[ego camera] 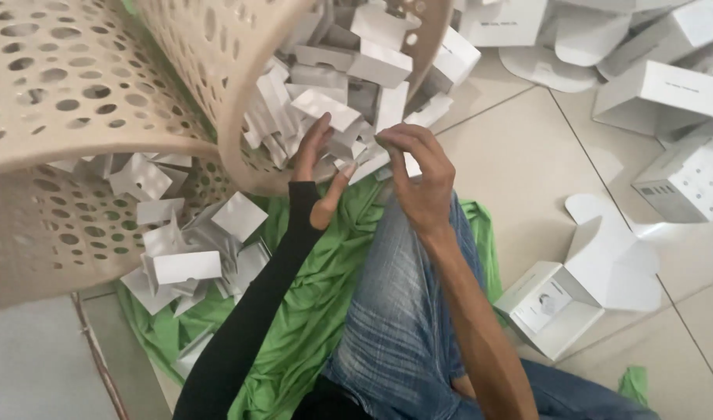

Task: Unboxing small electronic items and sorting the accompanying literature and components.

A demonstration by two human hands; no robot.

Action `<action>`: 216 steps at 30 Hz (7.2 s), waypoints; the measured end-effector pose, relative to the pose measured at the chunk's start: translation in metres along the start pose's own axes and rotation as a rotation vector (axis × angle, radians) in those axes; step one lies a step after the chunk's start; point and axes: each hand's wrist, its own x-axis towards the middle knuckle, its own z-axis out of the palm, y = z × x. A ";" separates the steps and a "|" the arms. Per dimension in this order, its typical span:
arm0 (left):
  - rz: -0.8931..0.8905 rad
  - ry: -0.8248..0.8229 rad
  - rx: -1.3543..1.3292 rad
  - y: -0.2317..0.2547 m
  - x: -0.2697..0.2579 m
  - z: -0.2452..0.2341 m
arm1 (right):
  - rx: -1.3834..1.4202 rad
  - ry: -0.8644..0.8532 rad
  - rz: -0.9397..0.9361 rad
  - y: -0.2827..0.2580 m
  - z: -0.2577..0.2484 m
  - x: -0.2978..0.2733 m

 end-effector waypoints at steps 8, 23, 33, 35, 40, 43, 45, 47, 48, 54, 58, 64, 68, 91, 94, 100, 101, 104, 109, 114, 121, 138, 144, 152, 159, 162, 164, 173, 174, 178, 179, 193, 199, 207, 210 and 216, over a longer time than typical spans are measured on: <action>0.278 0.001 0.568 -0.079 0.037 0.042 | -0.013 -0.061 0.152 0.027 -0.064 -0.085; -0.194 -0.997 -0.479 0.075 -0.083 0.214 | -0.017 0.069 0.615 -0.001 -0.274 -0.228; 0.381 -1.167 0.184 0.030 -0.074 0.343 | -0.326 0.120 0.606 0.088 -0.335 -0.271; 0.488 -1.103 0.181 0.017 -0.072 0.352 | -0.401 0.088 0.599 0.105 -0.328 -0.274; 0.671 -1.098 0.344 0.018 -0.084 0.371 | -0.696 0.057 0.463 0.115 -0.313 -0.270; 0.806 -1.017 0.467 0.009 -0.099 0.379 | -0.871 0.021 0.384 0.126 -0.302 -0.275; 0.834 -0.981 0.534 -0.003 -0.110 0.383 | -0.939 -0.010 0.349 0.129 -0.296 -0.278; 0.869 -0.881 0.507 -0.015 -0.115 0.385 | -0.999 -0.036 0.342 0.129 -0.292 -0.276; 0.852 -0.861 0.527 -0.009 -0.115 0.381 | -0.987 -0.051 0.317 0.121 -0.293 -0.271; 0.475 -0.736 0.266 0.026 -0.093 0.259 | -0.719 -0.038 0.222 0.073 -0.241 -0.196; 0.416 -0.426 0.298 0.014 -0.087 0.106 | -0.406 -0.120 0.134 0.025 -0.148 -0.126; 0.181 -0.103 0.670 0.009 -0.100 -0.128 | -0.003 -0.560 -0.041 -0.022 0.032 -0.069; 0.084 0.049 0.892 -0.023 -0.116 -0.210 | 0.111 -0.584 -0.328 -0.011 0.159 -0.096; -0.145 -0.898 -0.445 0.078 -0.017 0.013 | 0.194 -0.131 0.203 -0.033 -0.188 -0.191; -0.174 -1.222 -0.418 0.062 -0.034 0.082 | 0.251 -0.070 0.280 -0.028 -0.232 -0.227; -0.252 -1.410 -0.617 0.039 -0.081 0.196 | 0.301 0.239 0.376 0.005 -0.282 -0.315; -0.241 -1.427 -0.637 0.034 -0.087 0.212 | 0.256 0.318 0.402 0.011 -0.288 -0.329; -0.332 -1.357 -0.584 0.021 -0.111 0.248 | 0.236 0.395 0.467 0.002 -0.302 -0.329; -0.303 -1.271 -0.537 0.063 -0.094 0.297 | 0.372 0.439 0.603 0.029 -0.327 -0.321; -0.123 -1.293 -0.315 0.036 -0.064 0.338 | 0.160 0.240 0.681 0.074 -0.354 -0.301; -0.069 -1.401 -0.069 0.018 -0.062 0.336 | -0.046 -0.013 0.813 0.112 -0.340 -0.296; 0.036 -1.373 -0.101 0.002 -0.068 0.332 | -0.076 0.018 0.819 0.117 -0.328 -0.306; 0.163 -1.346 -0.096 0.016 -0.071 0.329 | -0.268 -0.016 0.641 0.119 -0.324 -0.316; 0.120 -1.340 -0.078 0.024 -0.072 0.324 | -0.155 0.081 0.817 0.110 -0.321 -0.321; 0.242 -1.318 0.016 0.015 -0.076 0.330 | -0.204 0.059 0.758 0.097 -0.323 -0.307; 0.171 -1.345 -0.015 0.016 -0.076 0.329 | -0.223 0.048 0.855 0.096 -0.322 -0.306; 0.097 -1.309 -0.131 0.029 -0.072 0.320 | -0.218 0.094 0.823 0.089 -0.325 -0.303; 0.212 -1.279 -0.041 0.034 -0.075 0.323 | -0.306 0.003 0.752 0.098 -0.327 -0.307; 0.212 -1.278 -0.041 0.032 -0.075 0.325 | -0.305 0.003 0.752 0.096 -0.326 -0.304; 0.249 -1.280 -0.062 0.029 -0.078 0.327 | -0.291 -0.007 0.757 0.087 -0.326 -0.301; 0.207 -1.290 -0.082 0.029 -0.077 0.328 | -0.278 -0.001 0.736 0.085 -0.326 -0.299; 0.232 -1.229 -0.168 0.010 -0.092 0.338 | -0.286 -0.022 0.815 0.080 -0.331 -0.297; 0.209 -1.266 -0.036 0.008 -0.092 0.339 | -0.286 -0.039 0.819 0.079 -0.330 -0.293; 0.380 -1.185 -0.004 0.006 -0.094 0.342 | -0.296 -0.041 0.799 0.074 -0.335 -0.289; 0.291 -1.244 0.027 0.006 -0.096 0.338 | -0.317 -0.098 0.840 0.079 -0.339 -0.297; 0.388 -1.206 0.056 0.000 -0.099 0.339 | -0.300 -0.081 0.756 0.082 -0.334 -0.295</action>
